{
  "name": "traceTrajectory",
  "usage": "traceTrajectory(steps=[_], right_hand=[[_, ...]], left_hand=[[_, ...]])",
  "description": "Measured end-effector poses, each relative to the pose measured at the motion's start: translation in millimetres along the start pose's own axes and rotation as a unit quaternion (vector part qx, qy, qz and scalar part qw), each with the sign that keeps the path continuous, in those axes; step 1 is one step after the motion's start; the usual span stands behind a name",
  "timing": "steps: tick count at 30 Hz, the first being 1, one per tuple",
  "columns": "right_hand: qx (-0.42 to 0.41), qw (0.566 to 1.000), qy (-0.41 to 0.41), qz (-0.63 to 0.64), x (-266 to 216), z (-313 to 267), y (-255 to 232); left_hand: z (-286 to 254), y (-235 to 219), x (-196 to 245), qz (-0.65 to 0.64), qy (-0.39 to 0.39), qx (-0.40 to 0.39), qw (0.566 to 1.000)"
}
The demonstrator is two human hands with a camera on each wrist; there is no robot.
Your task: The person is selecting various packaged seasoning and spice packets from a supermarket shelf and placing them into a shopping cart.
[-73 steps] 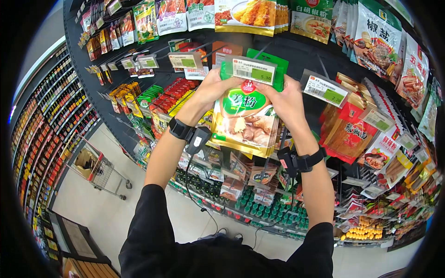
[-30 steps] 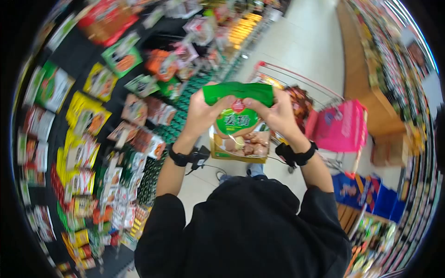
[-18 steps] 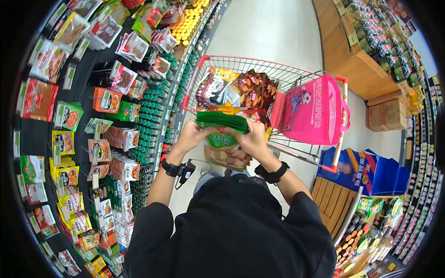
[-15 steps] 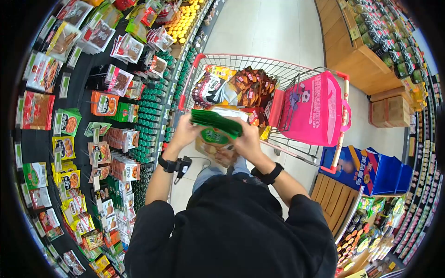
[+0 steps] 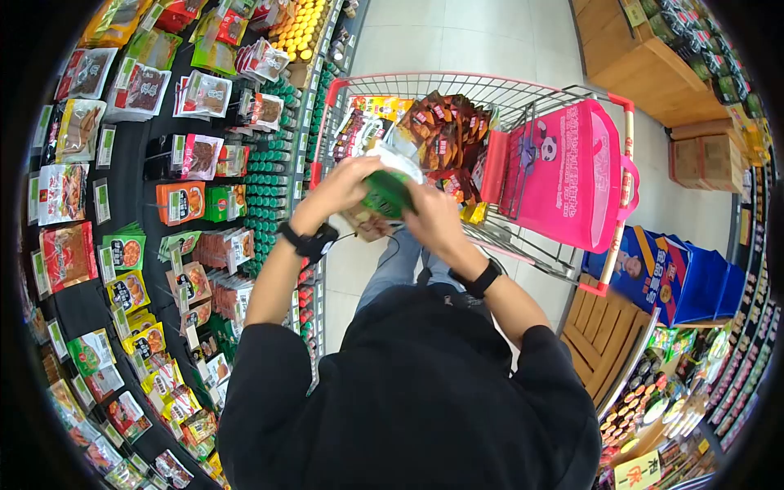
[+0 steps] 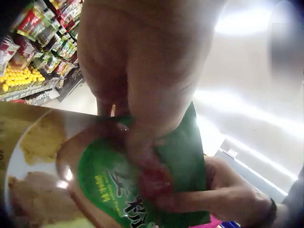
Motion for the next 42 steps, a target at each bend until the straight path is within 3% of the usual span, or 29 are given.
traceTrajectory(steps=[3, 6, 9, 10, 13, 17, 18, 21, 22, 27, 29, 31, 33, 35, 38, 41, 42], right_hand=[[-0.013, 0.998, 0.059, -0.016, 35, 16, 8], [0.047, 0.995, 0.089, -0.021, 77, 20, 26], [0.028, 0.99, 0.138, -0.016, 96, 25, 42], [0.029, 0.986, 0.165, -0.027, 101, 24, 51], [-0.038, 0.965, 0.253, -0.048, 112, 25, 85], [-0.034, 0.941, 0.329, 0.065, 143, 21, 141], [-0.079, 0.926, 0.36, 0.084, 154, 18, 156], [-0.062, 0.929, 0.365, -0.032, 165, 11, 178], [-0.112, 0.922, 0.361, -0.083, 163, 17, 179], [-0.199, 0.891, 0.395, -0.103, 165, 33, 192], [-0.218, 0.885, 0.401, -0.094, 159, 33, 192], [-0.237, 0.906, 0.346, -0.061, 136, 29, 159], [-0.262, 0.91, 0.314, -0.066, 146, 15, 147], [-0.223, 0.938, 0.247, -0.093, 134, -4, 105], [-0.187, 0.962, 0.144, -0.14, 136, -51, 70], [-0.175, 0.963, 0.045, -0.2, 158, -110, 67], [-0.241, 0.94, 0.059, -0.236, 165, -122, 69]], left_hand=[[21, 6, -10, 0.036, 0.024, 0.127, 0.991], [17, -3, -22, 0.028, -0.04, 0.221, 0.974], [-13, 8, -56, -0.113, -0.171, 0.183, 0.961], [-25, 15, -64, -0.072, -0.169, 0.168, 0.968], [-65, 38, -80, -0.114, -0.191, 0.158, 0.962], [-105, 65, -94, -0.199, -0.246, 0.185, 0.93], [-111, 68, -95, -0.204, -0.259, 0.182, 0.926], [-119, 77, -98, -0.22, -0.283, 0.179, 0.916], [-119, 80, -99, -0.225, -0.286, 0.176, 0.914], [-119, 116, -126, -0.218, -0.356, 0.126, 0.9], [-120, 136, -145, -0.269, -0.399, 0.149, 0.864], [-121, 157, -164, -0.32, -0.44, 0.171, 0.822], [-115, 168, -178, -0.418, -0.489, 0.194, 0.74], [-106, 170, -180, -0.493, -0.522, 0.227, 0.658], [-96, 168, -185, -0.513, -0.511, 0.254, 0.642], [-91, 172, -194, -0.526, -0.494, 0.277, 0.634], [-90, 176, -198, -0.538, -0.483, 0.27, 0.636]])
Point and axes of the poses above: each hand's wrist, its own z-axis towards the middle knuckle, its own y-axis out of the palm, x = y × z, the point moved 4 cm from there along z, towards the middle knuckle, and after that the axes turned 7 degrees about -z, right-handed, at the moved point
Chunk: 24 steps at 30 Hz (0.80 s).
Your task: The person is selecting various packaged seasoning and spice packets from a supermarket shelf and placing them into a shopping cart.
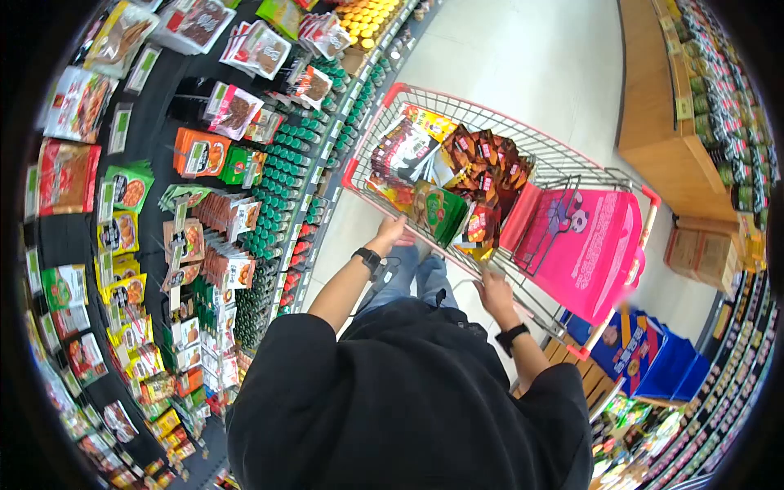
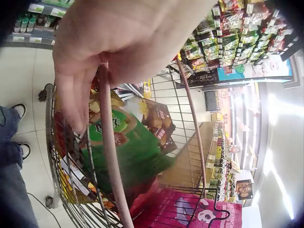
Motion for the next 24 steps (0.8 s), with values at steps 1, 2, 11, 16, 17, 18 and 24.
traceTrajectory(steps=[1, 2, 11, 16, 17, 18, 24], right_hand=[[0.045, 0.999, 0.003, 0.009, 5, -6, 13], [0.039, 0.999, -0.028, -0.022, 4, -7, 5], [0.078, 0.983, -0.151, -0.064, 22, 22, 26], [0.034, 0.987, -0.142, -0.063, 27, 42, -4], [0.025, 0.987, -0.146, -0.061, 34, 53, -3], [0.03, 0.986, -0.148, -0.073, 41, 63, -4], [0.21, 0.935, -0.231, -0.171, 73, 116, -12]], left_hand=[[5, 0, -6, -0.008, 0.002, -0.014, 1.0], [8, -1, -6, -0.017, 0.01, -0.025, 0.999], [157, 1, -66, -0.348, 0.064, -0.201, 0.913], [141, 13, -25, -0.262, -0.037, -0.077, 0.961], [117, 18, -2, -0.214, -0.016, -0.088, 0.973], [90, 15, 13, -0.165, 0.006, -0.099, 0.981], [-7, -25, 73, -0.1, 0.163, -0.117, 0.975]])
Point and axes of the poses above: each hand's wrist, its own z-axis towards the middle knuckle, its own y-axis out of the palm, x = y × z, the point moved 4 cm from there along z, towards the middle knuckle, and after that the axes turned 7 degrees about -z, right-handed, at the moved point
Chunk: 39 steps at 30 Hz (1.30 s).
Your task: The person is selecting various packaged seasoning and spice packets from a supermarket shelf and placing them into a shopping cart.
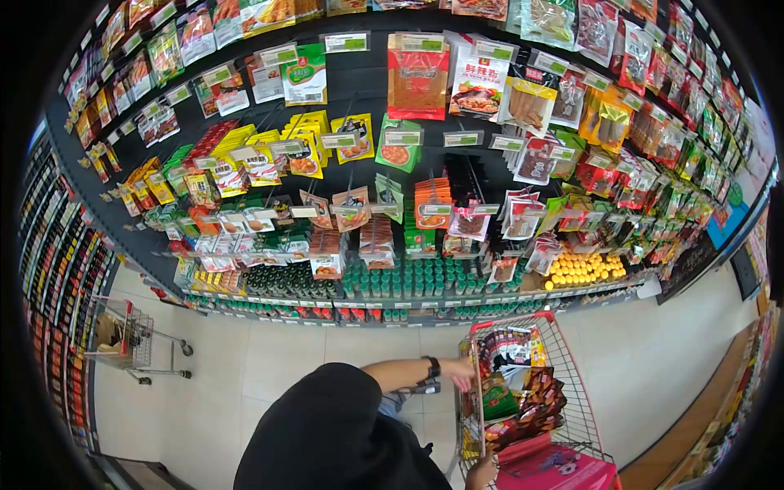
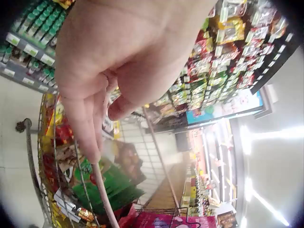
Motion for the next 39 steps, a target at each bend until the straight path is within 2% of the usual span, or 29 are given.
traceTrajectory(steps=[1, 2, 3, 4, 5, 6, 7, 8, 9, 10, 11, 12, 13, 17, 19, 20, 22, 23, 25, 29, 34, 38, 39], right_hand=[[-0.043, 0.999, 0.027, 0.002, 6, 11, -6], [-0.085, 0.995, 0.056, 0.006, 14, 22, -9], [-0.127, 0.988, 0.084, 0.008, 22, 31, -13], [-0.132, 0.987, 0.089, 0.017, 26, 46, -25], [-0.139, 0.985, 0.094, 0.029, 23, 63, -39], [-0.148, 0.983, 0.1, 0.041, 22, 74, -51], [-0.16, 0.98, 0.111, 0.052, 27, 71, -56], [-0.165, 0.977, 0.117, 0.062, 40, 79, -39], [-0.176, 0.973, 0.131, 0.072, 55, 78, -18], [-0.226, 0.962, 0.132, 0.074, 60, 82, -19], [-0.254, 0.954, 0.137, 0.086, 56, 89, -32], [-0.129, 0.983, 0.124, 0.053, 68, 86, -11], [-0.23, 0.956, 0.167, 0.076, 52, 99, -57], [-0.23, 0.953, 0.184, 0.073, 59, 105, -50], [-0.253, 0.944, 0.198, 0.075, 64, 104, -47], [-0.252, 0.945, 0.197, 0.074, 61, 105, -49], [-0.228, 0.951, 0.188, 0.092, 58, 106, -49], [-0.232, 0.951, 0.19, 0.074, 56, 106, -50], [-0.26, 0.941, 0.202, 0.074, 54, 106, -53], [-0.233, 0.947, 0.207, 0.079, 52, 101, -55], [-0.185, 0.963, 0.186, 0.061, 55, 110, -62], [-0.14, 0.97, 0.188, 0.066, 71, 115, -60], [-0.16, 0.967, 0.19, 0.056, 77, 115, -58]], left_hand=[[9, -22, 4, -0.01, -0.002, -0.019, 1.0], [-11, -28, 29, -0.014, -0.015, 0.002, 1.0], [-28, -43, 46, -0.082, -0.004, -0.048, 0.995], [-40, -63, 59, -0.086, 0.038, 0.002, 0.996], [-64, -79, 74, -0.029, 0.124, 0.07, 0.989], [-101, -85, 96, -0.02, 0.177, 0.104, 0.979], [-114, -106, 103, -0.015, 0.197, 0.139, 0.97], [-138, -119, 111, -0.04, 0.25, 0.145, 0.957], [-161, -118, 125, -0.037, 0.239, 0.197, 0.95], [-168, -120, 130, -0.023, 0.211, 0.211, 0.954], [-159, -118, 126, -0.01, 0.182, 0.22, 0.958], [-139, -110, 115, -0.014, 0.154, 0.198, 0.968], [-117, -102, 104, -0.018, 0.129, 0.176, 0.976], [-31, -48, 56, -0.095, 0.064, 0.128, 0.985], [54, -27, 21, -0.11, -0.012, 0.082, 0.99], [88, -18, -1, -0.002, 0.039, 0.021, 0.999], [106, 26, 6, 0.022, 0.043, 0.023, 0.999], [84, 63, 31, -0.061, -0.009, 0.085, 0.994], [89, 87, 40, -0.057, 0.016, 0.121, 0.991], [118, 87, 31, -0.048, 0.0, 0.104, 0.993], [128, 84, 28, -0.037, -0.014, 0.087, 0.995], [119, 101, 29, -0.047, 0.016, 0.118, 0.992], [124, 97, 18, -0.042, 0.013, 0.119, 0.992]])
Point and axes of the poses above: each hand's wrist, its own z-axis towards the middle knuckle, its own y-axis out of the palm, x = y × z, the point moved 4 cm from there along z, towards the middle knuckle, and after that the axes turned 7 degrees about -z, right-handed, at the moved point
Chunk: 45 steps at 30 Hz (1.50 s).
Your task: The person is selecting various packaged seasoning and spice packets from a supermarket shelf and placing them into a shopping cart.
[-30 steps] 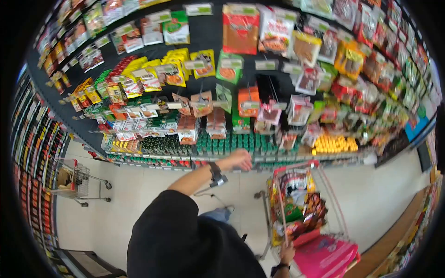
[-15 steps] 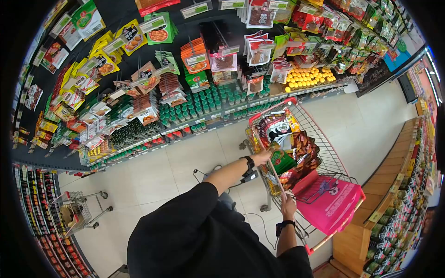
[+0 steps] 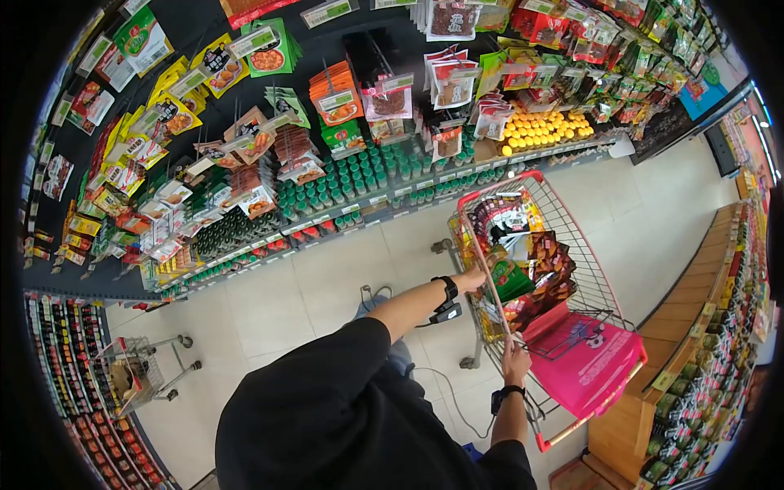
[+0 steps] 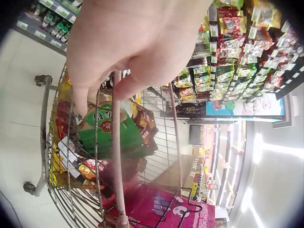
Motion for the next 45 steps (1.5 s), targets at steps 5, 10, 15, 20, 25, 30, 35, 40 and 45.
traceTrajectory(steps=[5, 10, 15, 20, 25, 30, 35, 40, 45], right_hand=[[-0.012, 0.999, 0.0, -0.051, 17, 14, 0], [-0.043, 0.997, -0.032, -0.05, 39, 34, 20], [0.142, 0.975, -0.157, 0.072, -19, 48, -37], [0.113, 0.886, -0.4, 0.204, -167, 77, -172], [0.148, 0.801, -0.529, 0.24, -334, 78, -316], [0.147, 0.754, -0.563, 0.304, -490, 59, -428], [0.223, 0.656, -0.612, 0.382, -635, 75, -495], [0.34, 0.608, -0.608, 0.381, -751, 113, -526], [0.07, 0.615, -0.599, 0.508, -799, 104, -545]], left_hand=[[-36, -48, 22, 0.044, 0.05, -0.006, 0.998], [-116, -168, 102, 0.017, 0.129, 0.045, 0.991], [-301, -246, 226, 0.118, 0.263, 0.174, 0.942], [-452, -293, 320, 0.147, 0.458, 0.296, 0.825], [-528, -299, 413, 0.186, 0.55, 0.379, 0.721], [-534, -322, 491, 0.25, 0.571, 0.47, 0.625], [-542, -341, 559, 0.259, 0.596, 0.419, 0.634], [-543, -353, 599, 0.238, 0.601, 0.296, 0.703], [-509, -399, 635, 0.214, 0.614, 0.29, 0.702]])
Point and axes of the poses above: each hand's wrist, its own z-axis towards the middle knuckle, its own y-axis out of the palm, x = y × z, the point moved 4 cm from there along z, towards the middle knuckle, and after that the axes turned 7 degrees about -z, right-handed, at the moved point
